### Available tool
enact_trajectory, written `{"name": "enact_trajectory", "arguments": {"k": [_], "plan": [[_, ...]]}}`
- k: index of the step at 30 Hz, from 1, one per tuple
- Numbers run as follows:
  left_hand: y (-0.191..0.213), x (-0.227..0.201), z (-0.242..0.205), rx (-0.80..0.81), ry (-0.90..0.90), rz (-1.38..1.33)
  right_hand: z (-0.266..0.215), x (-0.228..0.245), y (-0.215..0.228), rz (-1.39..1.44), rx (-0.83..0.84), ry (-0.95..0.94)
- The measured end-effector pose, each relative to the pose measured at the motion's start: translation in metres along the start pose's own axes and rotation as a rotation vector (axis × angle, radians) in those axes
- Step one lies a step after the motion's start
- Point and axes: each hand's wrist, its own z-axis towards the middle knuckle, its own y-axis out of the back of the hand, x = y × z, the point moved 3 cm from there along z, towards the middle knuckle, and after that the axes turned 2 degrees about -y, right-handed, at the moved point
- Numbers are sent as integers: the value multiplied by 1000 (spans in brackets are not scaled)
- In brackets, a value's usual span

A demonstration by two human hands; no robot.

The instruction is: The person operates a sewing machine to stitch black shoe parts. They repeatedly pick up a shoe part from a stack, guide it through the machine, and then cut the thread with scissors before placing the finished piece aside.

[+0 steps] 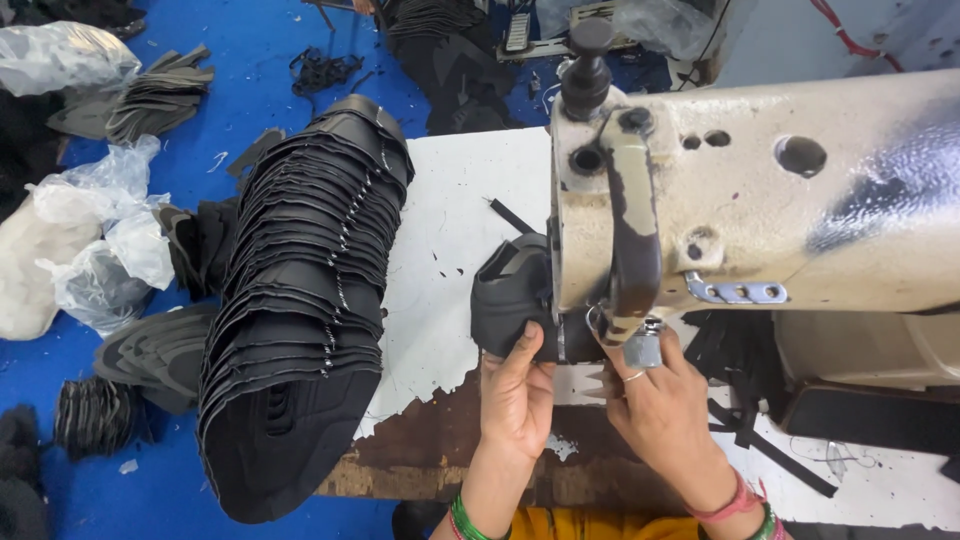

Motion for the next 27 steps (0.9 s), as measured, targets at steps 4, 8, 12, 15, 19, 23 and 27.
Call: {"name": "enact_trajectory", "arguments": {"k": [4, 8, 12, 15, 19, 23, 27], "plan": [[16, 8, 10, -52, -69, 48, 12, 0, 8, 87, 27, 13], [4, 5, 10, -161, -55, 71, 12, -7, 5, 118, 60, -1], [17, 11, 22, -107, -106, 96, 1, -46, -10, 245, 10, 18], [14, 12, 26, -80, -111, 54, -8, -93, -28, 398, -51, -357], [15, 16, 29, -50, -121, 3, -18, -150, -82, 335, 36, -559], [39, 24, 30, -52, -187, 33, -56, -224, -205, 145, 177, -295], [110, 22, 49, 280, -540, 617, -59, -244, -249, -30, 544, -311]]}}
